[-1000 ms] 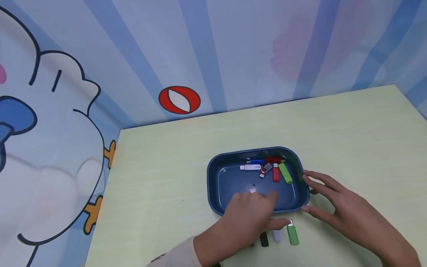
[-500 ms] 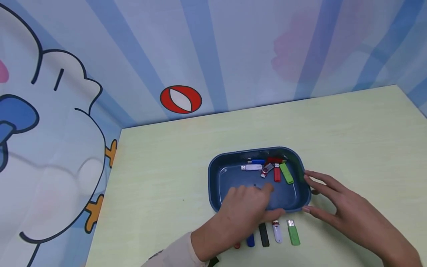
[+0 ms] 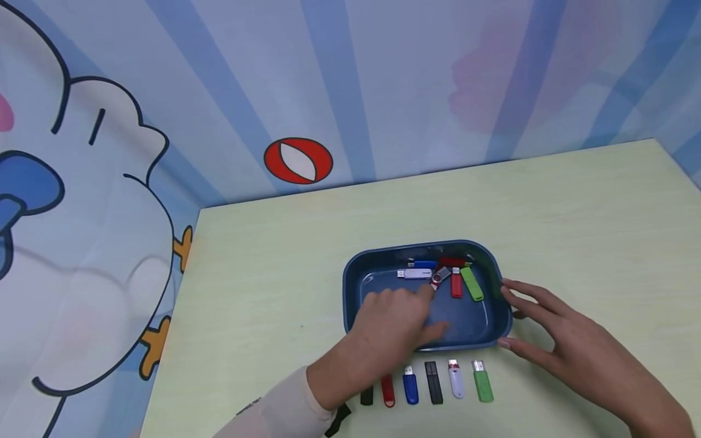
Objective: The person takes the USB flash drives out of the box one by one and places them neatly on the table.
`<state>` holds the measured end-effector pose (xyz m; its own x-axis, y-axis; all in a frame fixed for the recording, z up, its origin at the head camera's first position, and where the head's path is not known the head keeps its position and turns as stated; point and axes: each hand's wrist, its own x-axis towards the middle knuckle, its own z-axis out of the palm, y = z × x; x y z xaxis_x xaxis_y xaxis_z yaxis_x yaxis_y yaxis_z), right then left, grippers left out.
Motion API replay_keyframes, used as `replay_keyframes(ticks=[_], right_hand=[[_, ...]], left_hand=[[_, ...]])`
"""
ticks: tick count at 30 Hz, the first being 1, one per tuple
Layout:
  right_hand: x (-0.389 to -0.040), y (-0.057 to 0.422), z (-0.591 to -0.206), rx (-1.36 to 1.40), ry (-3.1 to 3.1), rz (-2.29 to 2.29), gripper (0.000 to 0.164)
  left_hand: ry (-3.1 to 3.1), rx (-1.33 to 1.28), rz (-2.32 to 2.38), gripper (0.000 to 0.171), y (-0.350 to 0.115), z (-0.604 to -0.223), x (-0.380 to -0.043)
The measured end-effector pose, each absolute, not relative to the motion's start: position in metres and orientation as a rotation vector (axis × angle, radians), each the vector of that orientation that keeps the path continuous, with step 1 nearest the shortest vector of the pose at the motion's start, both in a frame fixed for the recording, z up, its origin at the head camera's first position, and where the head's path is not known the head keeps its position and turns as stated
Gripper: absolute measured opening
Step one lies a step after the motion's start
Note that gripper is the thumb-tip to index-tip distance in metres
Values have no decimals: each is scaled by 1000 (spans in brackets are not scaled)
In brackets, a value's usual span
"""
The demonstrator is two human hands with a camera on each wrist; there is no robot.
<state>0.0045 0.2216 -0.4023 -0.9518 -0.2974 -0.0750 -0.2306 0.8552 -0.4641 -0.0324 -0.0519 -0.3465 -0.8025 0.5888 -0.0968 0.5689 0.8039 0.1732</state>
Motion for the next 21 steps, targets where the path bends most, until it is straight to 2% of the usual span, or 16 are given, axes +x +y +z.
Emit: replay_keyframes(ticks=[6, 21], right_hand=[[5, 223, -403, -393, 2878, -693, 84], [3, 222, -402, -388, 2864, -696, 88]], left_hand=[[2885, 916, 194, 45, -55, -350, -39], [2913, 832, 210, 48, -57, -351, -50]])
